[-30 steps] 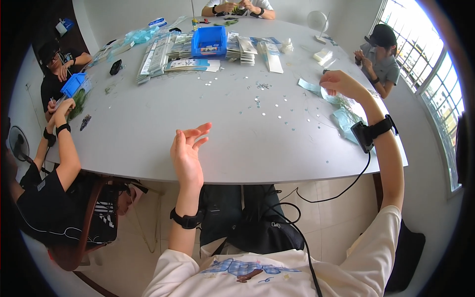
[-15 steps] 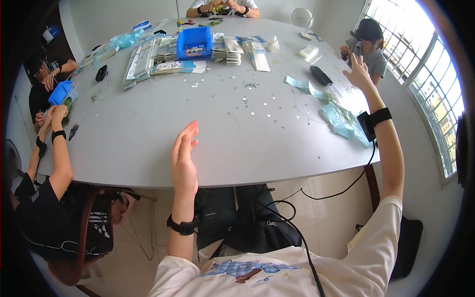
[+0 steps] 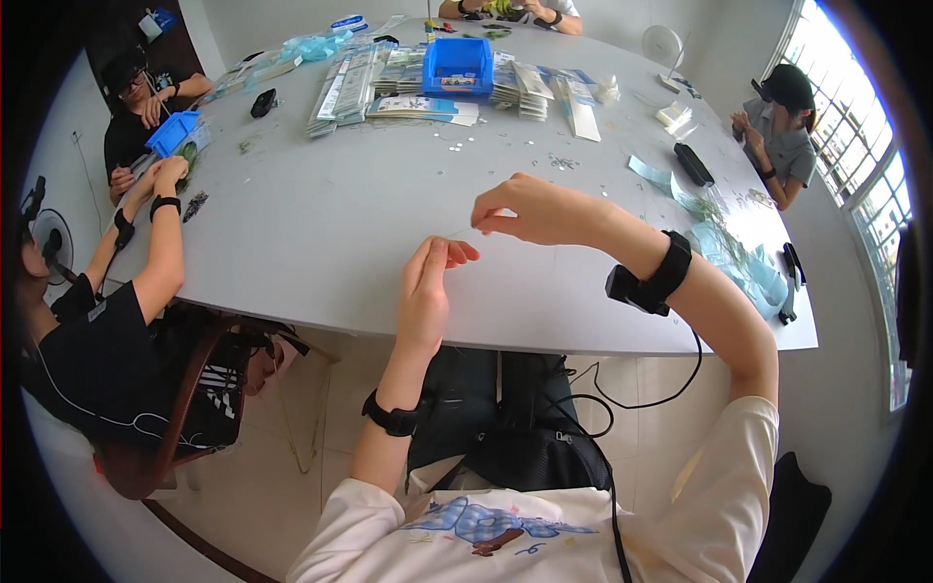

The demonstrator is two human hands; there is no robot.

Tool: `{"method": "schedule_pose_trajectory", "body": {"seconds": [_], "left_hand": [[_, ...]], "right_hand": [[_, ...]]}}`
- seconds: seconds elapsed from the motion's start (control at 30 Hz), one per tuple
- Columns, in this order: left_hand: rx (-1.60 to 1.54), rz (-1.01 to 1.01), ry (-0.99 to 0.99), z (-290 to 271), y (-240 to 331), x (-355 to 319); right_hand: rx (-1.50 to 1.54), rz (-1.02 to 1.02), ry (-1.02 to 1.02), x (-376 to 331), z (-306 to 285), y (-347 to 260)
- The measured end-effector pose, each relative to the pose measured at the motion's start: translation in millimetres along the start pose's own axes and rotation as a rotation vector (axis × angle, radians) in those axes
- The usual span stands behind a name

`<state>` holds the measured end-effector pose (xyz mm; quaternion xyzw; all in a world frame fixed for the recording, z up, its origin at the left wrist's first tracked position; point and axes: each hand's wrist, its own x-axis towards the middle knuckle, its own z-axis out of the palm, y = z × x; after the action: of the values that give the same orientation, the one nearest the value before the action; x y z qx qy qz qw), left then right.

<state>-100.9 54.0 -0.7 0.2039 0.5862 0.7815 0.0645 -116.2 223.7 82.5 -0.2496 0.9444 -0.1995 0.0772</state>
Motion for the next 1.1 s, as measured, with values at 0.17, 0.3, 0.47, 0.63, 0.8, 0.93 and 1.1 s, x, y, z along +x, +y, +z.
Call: {"method": "schedule_pose_trajectory", "body": {"seconds": [0.17, 0.3, 0.47, 0.63, 0.8, 0.93, 1.1], "left_hand": [[-0.046, -0.005, 0.028, -4.4, -1.6, 0.3], [-0.014, -0.012, -0.003, -3.3, 2.6, 0.8], [0.034, 0.002, -0.045, -1.9, 4.0, 1.4], [0.001, -0.056, -0.015, -1.4, 8.2, -1.8], [-0.018, -0.05, -0.034, -2.2, 6.5, -1.7], [-0.018, -0.056, -0.013, -3.6, 4.9, -0.5], [0.016, -0.041, -0.035, -2.2, 6.4, 0.3]], "right_hand": [[0.027, 0.123, -0.069, -10.4, -10.2, 20.5], [0.307, 0.225, -0.027, -32.7, -10.0, 33.8], [0.368, 0.135, 0.117, -28.5, 27.0, 10.7], [0.411, 0.201, -0.144, -22.6, 14.3, 20.8], [0.264, 0.451, -0.11, -46.4, -18.2, 70.5], [0.107, 0.551, -0.262, -58.1, -35.4, 75.4], [-0.087, 0.537, -0.085, -54.6, -63.4, 101.2]]}}
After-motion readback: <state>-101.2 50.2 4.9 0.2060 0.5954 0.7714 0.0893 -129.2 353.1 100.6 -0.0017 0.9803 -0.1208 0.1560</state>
